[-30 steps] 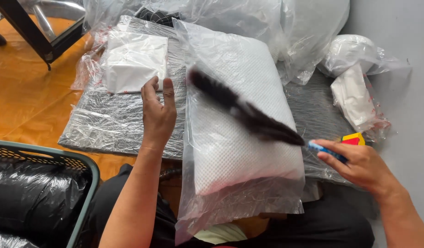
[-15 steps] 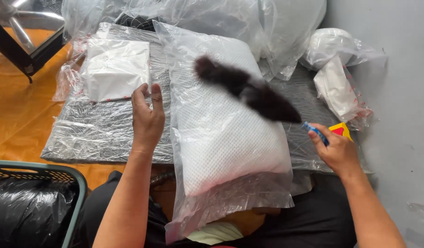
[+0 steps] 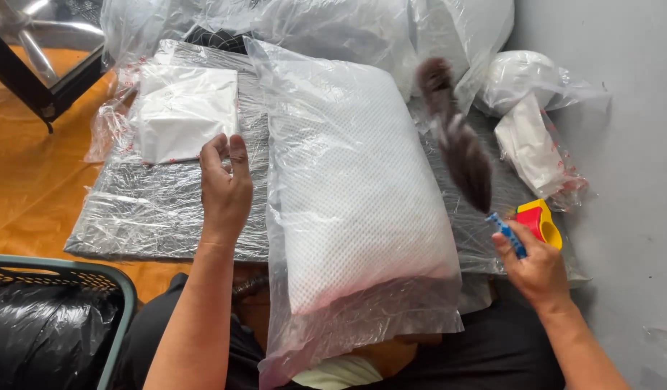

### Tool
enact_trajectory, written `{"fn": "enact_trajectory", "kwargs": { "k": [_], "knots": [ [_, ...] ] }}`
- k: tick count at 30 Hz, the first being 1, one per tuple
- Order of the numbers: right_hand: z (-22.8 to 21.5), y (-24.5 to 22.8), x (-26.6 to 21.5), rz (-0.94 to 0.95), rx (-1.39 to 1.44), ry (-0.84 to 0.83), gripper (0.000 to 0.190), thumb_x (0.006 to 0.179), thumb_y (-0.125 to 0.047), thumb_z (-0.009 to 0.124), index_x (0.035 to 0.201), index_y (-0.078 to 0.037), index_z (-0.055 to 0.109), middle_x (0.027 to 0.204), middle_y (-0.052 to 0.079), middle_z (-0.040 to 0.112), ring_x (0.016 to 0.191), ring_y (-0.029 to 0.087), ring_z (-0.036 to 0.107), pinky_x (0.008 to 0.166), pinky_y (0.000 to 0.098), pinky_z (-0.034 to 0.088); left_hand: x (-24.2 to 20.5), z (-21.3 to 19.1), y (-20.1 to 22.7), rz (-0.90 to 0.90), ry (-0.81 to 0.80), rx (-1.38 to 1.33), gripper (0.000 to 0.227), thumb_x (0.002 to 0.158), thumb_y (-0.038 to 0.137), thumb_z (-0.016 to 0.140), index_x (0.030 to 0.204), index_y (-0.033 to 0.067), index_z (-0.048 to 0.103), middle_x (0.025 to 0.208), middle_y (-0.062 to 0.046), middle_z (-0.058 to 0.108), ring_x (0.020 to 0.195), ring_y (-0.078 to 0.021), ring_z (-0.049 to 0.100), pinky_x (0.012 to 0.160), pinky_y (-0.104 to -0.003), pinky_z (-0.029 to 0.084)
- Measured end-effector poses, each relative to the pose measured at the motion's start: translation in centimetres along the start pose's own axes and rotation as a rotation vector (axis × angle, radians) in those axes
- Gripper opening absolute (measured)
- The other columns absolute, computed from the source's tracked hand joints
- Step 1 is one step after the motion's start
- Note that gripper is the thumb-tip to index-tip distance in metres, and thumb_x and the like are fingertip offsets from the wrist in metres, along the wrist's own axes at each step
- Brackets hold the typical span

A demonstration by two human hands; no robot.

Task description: Cleaning a pillow with a duster and packing it into a plastic sleeve.

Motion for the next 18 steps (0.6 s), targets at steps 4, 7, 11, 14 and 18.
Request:
{"fn": "enact_trajectory", "kwargs": {
  "k": [4, 7, 11, 14, 18],
  "knots": [
    [3.3, -0.5, -2.3, -0.240, 0.094, -0.068, 0.027, 0.088, -0.052, 0.067, 0.107, -0.036, 0.078, 0.084, -0.002, 0.080, 0.081, 0.026, 0.077, 0.071, 0.0384, 0.060, -0.7, 0.3, -0.3, 0.010, 0.006, -0.034, 0.084, 0.107, 0.068, 0.035, 0.141, -0.0094, 0.040, 0.135, -0.034, 0.047, 0.136, -0.0492, 0.045, 0.113, -0.055, 0.039],
    [5.4, 4.8, -1.0, 0.143, 0.022, -0.090, 0.031, 0.104, -0.054, 0.056, 0.119, -0.033, 0.073, 0.078, 0.016, 0.074, 0.085, 0.040, 0.074, 0.074, 0.0506, 0.058, -0.8, 1.0, -0.3, 0.006, -0.031, -0.022, 0.085, 0.107, 0.069, 0.036, 0.141, -0.0092, 0.040, 0.135, -0.033, 0.048, 0.136, -0.0471, 0.046, 0.113, -0.055, 0.039],
    [11.0, 15.6, 2.0, 0.385, -0.128, -0.126, 0.047, 0.114, -0.059, 0.044, 0.128, -0.021, 0.068, 0.082, 0.022, 0.075, 0.087, 0.043, 0.075, 0.077, 0.0528, 0.058, -1.9, 3.3, -0.2, -0.122, -0.216, 0.097, 0.095, 0.101, 0.075, 0.040, 0.147, -0.0084, 0.036, 0.144, -0.033, 0.043, 0.139, -0.0457, 0.045, 0.114, -0.058, 0.038],
    [17.2, 21.0, 1.6, 0.561, -0.205, -0.375, 0.060, 0.104, -0.063, 0.042, 0.144, -0.021, 0.056, 0.112, 0.027, 0.076, 0.114, 0.045, 0.070, 0.097, 0.0582, 0.049, -3.6, 6.1, -2.0, -0.255, -0.481, 0.393, 0.116, 0.085, 0.091, 0.039, 0.160, 0.0031, 0.024, 0.157, -0.029, 0.031, 0.140, -0.0511, 0.041, 0.114, -0.064, 0.036],
    [14.6, 8.2, 2.6, 0.381, 0.002, -0.452, 0.081, 0.102, -0.061, 0.042, 0.161, -0.006, 0.034, 0.148, 0.033, 0.051, 0.140, 0.052, 0.044, 0.118, 0.0664, 0.023, -5.7, 8.9, -3.9, -0.366, -0.721, 0.577, 0.130, 0.079, 0.096, 0.031, 0.162, -0.0026, 0.012, 0.154, -0.034, 0.037, 0.138, -0.0517, 0.047, 0.112, -0.062, 0.039]
  ]
}}
Point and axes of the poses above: each hand's wrist, its own x-axis towards the middle knuckle, its own z-axis out of the palm, y = z × x, the point moved 9 cm from there along x, towards the middle knuckle
